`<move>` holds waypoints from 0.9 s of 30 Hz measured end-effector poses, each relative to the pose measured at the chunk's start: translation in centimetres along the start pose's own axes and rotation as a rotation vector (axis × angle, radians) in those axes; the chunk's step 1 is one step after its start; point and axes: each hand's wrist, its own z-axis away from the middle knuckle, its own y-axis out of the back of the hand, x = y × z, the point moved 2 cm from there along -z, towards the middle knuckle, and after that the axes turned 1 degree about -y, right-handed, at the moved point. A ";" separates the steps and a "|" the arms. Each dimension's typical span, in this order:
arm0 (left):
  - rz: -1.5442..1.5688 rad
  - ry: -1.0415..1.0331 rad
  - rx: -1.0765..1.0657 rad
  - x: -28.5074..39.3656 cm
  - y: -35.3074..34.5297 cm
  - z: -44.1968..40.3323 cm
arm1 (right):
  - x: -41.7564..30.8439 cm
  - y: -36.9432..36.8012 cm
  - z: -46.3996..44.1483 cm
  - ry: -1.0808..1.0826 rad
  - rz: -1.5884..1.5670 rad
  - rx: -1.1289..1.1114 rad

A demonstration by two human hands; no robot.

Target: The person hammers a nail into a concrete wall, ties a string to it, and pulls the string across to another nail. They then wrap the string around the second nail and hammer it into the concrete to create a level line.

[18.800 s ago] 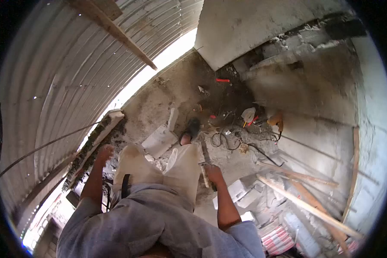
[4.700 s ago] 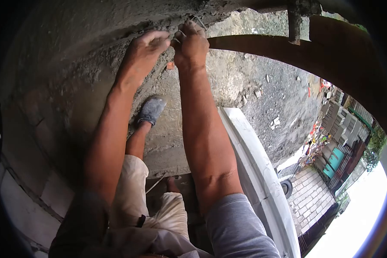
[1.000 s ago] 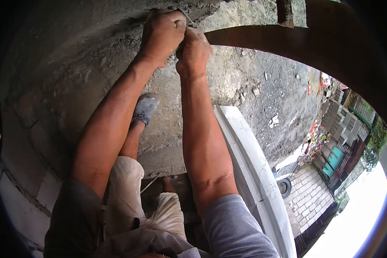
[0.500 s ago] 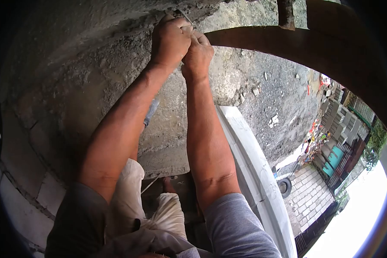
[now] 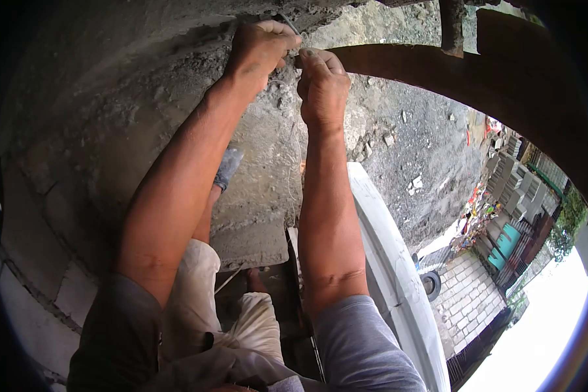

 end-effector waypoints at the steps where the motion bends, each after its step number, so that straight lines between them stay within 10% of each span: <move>1: 0.090 0.061 -0.034 0.3 0.0 0.4 | -0.1 0.0 0.0 0.009 -0.033 -0.015; 11: -0.084 -0.197 -0.036 1.2 0.4 1.7 | -0.4 2.2 3.1 0.095 -0.077 0.114; 13: -0.415 -0.174 -0.145 2.4 1.5 3.5 | -1.5 1.8 5.7 0.430 0.844 0.322; 17: -0.482 -0.114 -0.398 2.3 3.1 6.7 | -3.6 -0.9 8.1 0.293 0.964 0.047; 21: -0.270 -0.097 -0.463 2.4 4.6 7.2 | -3.5 -1.1 8.4 -0.174 0.551 0.031; 25: -0.312 -0.139 -0.432 2.3 5.9 6.7 | -3.2 1.4 8.5 -0.225 -0.264 -0.115; 27: -0.285 -0.045 -0.383 1.8 6.0 6.6 | -3.1 1.1 8.4 -0.173 -0.190 -0.145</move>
